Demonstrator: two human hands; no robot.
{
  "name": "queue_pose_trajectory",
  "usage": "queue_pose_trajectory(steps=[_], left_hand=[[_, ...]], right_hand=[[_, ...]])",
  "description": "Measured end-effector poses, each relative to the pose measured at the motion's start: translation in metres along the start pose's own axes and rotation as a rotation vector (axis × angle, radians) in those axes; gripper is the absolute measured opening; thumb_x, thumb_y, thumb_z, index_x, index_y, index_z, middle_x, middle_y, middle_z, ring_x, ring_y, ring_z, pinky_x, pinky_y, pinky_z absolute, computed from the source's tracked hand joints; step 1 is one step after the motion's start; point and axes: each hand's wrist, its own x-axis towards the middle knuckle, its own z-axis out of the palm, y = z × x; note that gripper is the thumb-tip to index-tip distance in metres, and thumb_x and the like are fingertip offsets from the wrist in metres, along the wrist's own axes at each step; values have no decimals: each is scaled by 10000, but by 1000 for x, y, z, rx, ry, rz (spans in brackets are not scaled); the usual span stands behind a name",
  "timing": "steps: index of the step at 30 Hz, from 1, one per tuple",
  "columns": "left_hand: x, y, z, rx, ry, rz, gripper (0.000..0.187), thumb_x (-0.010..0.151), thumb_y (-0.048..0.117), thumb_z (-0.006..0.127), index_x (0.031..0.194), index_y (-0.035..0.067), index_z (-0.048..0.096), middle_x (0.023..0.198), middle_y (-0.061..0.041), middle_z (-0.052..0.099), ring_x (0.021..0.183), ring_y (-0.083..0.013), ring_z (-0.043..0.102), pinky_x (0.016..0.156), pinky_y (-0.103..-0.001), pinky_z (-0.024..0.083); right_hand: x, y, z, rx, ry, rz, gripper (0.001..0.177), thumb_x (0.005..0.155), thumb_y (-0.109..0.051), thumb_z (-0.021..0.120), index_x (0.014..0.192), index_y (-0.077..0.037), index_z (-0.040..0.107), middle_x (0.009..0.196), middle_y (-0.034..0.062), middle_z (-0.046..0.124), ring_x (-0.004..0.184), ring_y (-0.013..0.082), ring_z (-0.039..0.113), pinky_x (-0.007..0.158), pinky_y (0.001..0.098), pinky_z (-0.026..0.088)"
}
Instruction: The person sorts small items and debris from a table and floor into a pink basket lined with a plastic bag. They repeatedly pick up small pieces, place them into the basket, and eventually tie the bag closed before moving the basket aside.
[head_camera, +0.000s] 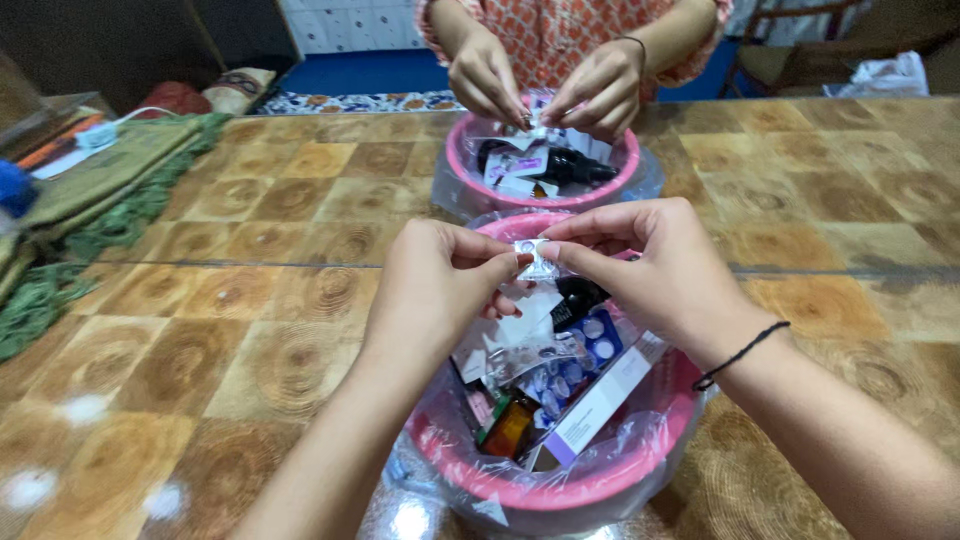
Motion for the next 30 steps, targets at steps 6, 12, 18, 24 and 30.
queue_pose_trajectory(steps=[6, 12, 18, 24, 30], left_hand=[[-6, 15, 13, 379, 56, 7, 189, 826, 228, 783, 917, 72, 840, 658, -122, 776, 539, -151, 715, 548, -315, 552], [-24, 28, 13, 519, 179, 191, 221, 866, 251, 747, 942, 57, 820, 771, -191, 769, 692, -264, 773, 677, -382, 578], [-31, 21, 28, 1049, 308, 648, 559, 1045, 366, 470, 1344, -96, 572, 1409, -283, 554, 1362, -383, 509, 1115, -521, 363], [-50, 4, 33, 1057, 340, 659, 681, 1055, 403, 390, 1481, -129, 396, 1577, -282, 377, 1508, -357, 290, 1218, -563, 156], [-79, -6, 8, 1126, 384, 555, 708, 1056, 443, 372, 1475, -128, 379, 1576, -270, 355, 1527, -353, 245, 1212, -572, 99]], right_hand=[[-12, 6, -12, -33, 38, 52, 289, 833, -213, 782, 1084, -71, 800, 852, 14, 789, 746, 36, 671, 670, 253, 561], [-25, -13, -22, -437, 123, -3, 300, 878, -312, 705, 1083, -114, 800, 948, 80, 822, 774, 147, 791, 740, 313, 608], [-45, -22, -12, -766, 177, -516, 511, 948, -280, 662, 1343, 40, 600, 1373, 239, 634, 1299, 369, 597, 1112, 460, 443], [-54, -23, -3, -891, 114, -484, 690, 970, -317, 560, 1511, 71, 379, 1563, 267, 399, 1497, 388, 312, 1204, 534, 190], [-61, -33, 23, -821, 66, -554, 689, 977, -317, 543, 1524, 63, 371, 1583, 259, 394, 1505, 388, 285, 1200, 535, 187]])
